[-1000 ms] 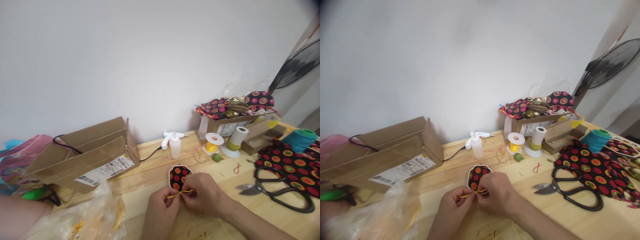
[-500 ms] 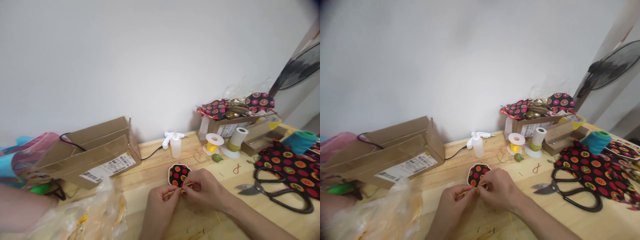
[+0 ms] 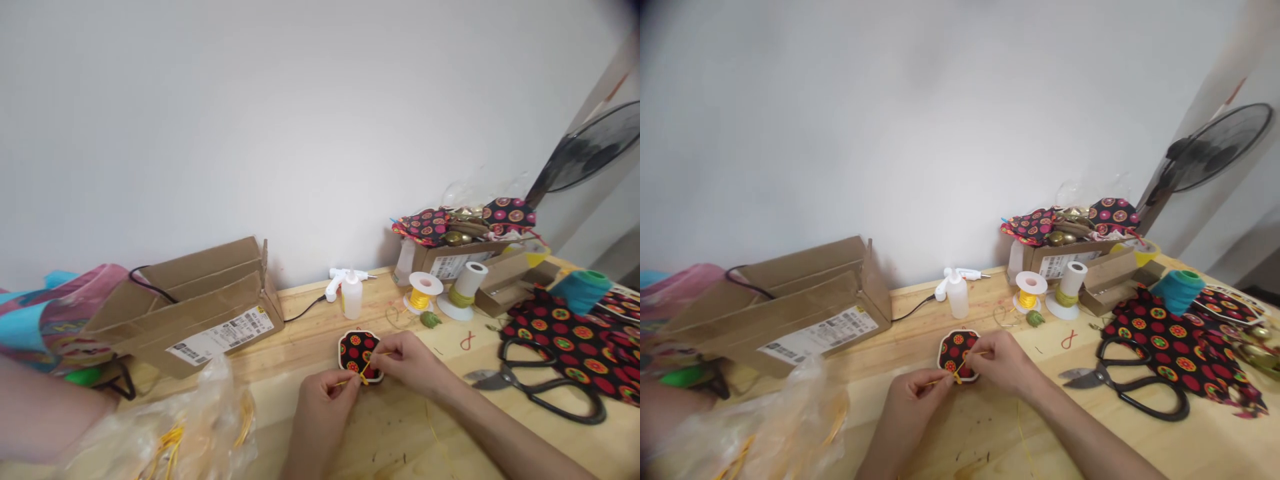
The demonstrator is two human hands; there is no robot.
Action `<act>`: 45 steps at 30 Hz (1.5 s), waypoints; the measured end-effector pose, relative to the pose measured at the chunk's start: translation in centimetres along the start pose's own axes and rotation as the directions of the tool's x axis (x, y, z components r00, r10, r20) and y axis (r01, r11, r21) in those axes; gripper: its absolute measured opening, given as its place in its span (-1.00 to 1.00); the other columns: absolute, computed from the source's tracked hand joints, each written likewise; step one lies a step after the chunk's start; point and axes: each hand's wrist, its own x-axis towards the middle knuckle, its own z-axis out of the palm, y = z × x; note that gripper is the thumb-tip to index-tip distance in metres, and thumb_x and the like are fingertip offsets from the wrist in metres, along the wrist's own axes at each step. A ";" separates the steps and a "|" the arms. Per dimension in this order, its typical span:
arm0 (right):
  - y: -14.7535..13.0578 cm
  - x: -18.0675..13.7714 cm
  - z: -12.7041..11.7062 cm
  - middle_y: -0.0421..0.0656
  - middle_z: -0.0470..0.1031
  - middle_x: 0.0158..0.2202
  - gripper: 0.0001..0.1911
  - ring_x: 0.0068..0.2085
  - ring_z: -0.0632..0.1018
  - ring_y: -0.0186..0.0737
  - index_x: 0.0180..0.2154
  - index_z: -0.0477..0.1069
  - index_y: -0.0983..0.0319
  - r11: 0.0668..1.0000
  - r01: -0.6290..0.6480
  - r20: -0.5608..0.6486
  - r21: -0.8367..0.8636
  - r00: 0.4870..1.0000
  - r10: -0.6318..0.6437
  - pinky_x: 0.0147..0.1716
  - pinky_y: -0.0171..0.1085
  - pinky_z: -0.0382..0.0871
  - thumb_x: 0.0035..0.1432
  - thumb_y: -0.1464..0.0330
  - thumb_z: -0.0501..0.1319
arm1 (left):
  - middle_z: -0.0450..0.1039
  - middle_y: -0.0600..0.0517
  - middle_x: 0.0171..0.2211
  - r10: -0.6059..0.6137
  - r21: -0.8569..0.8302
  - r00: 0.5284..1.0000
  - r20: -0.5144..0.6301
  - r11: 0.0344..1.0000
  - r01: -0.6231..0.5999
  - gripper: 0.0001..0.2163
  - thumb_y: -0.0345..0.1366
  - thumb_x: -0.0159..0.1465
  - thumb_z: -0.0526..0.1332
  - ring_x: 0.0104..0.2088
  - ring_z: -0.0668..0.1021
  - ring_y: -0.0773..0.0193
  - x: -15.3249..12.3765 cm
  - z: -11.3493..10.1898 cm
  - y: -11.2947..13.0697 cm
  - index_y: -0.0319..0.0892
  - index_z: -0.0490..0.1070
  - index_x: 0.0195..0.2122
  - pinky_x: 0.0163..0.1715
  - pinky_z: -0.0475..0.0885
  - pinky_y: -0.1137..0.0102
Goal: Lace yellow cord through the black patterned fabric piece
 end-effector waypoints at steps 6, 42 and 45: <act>-1.5 -0.9 -0.9 -0.38 -0.05 -0.78 -0.70 -0.72 -0.05 -0.52 -0.47 0.45 0.34 0.883 -0.128 0.181 0.451 0.982 0.050 -0.75 -0.45 -0.24 0.02 0.33 0.00 | 0.50 -0.03 -0.53 0.038 -0.031 0.999 -0.001 0.999 -0.038 -0.78 -0.25 0.03 0.12 -0.52 0.45 0.24 -0.1 -0.1 0.4 -0.28 0.48 -0.46 -0.54 0.28 0.46; -1.7 -1.0 1.6 -0.21 0.33 -0.50 -0.86 -0.45 0.34 -0.37 -0.44 0.44 0.11 0.676 0.376 0.020 -0.634 0.882 -0.471 -0.52 -0.43 0.14 -0.03 0.40 0.11 | 0.53 -0.01 -0.54 -0.006 -0.399 0.996 -0.088 0.917 -0.030 -0.93 -0.42 -0.08 0.21 -0.46 0.52 0.22 0.4 -0.4 -0.2 -0.26 0.46 -0.53 -0.41 0.39 0.43; -1.7 -1.1 1.8 -0.22 0.33 -0.51 -0.83 -0.46 0.34 -0.36 -0.45 0.44 0.12 0.684 0.347 0.015 -0.642 0.897 -0.442 -0.52 -0.42 0.14 0.01 0.38 0.08 | 0.51 -0.02 -0.52 -0.001 -0.409 0.995 -0.104 0.912 -0.042 -0.92 -0.43 -0.09 0.21 -0.43 0.51 0.22 0.5 -0.4 -0.4 -0.26 0.44 -0.51 -0.40 0.38 0.43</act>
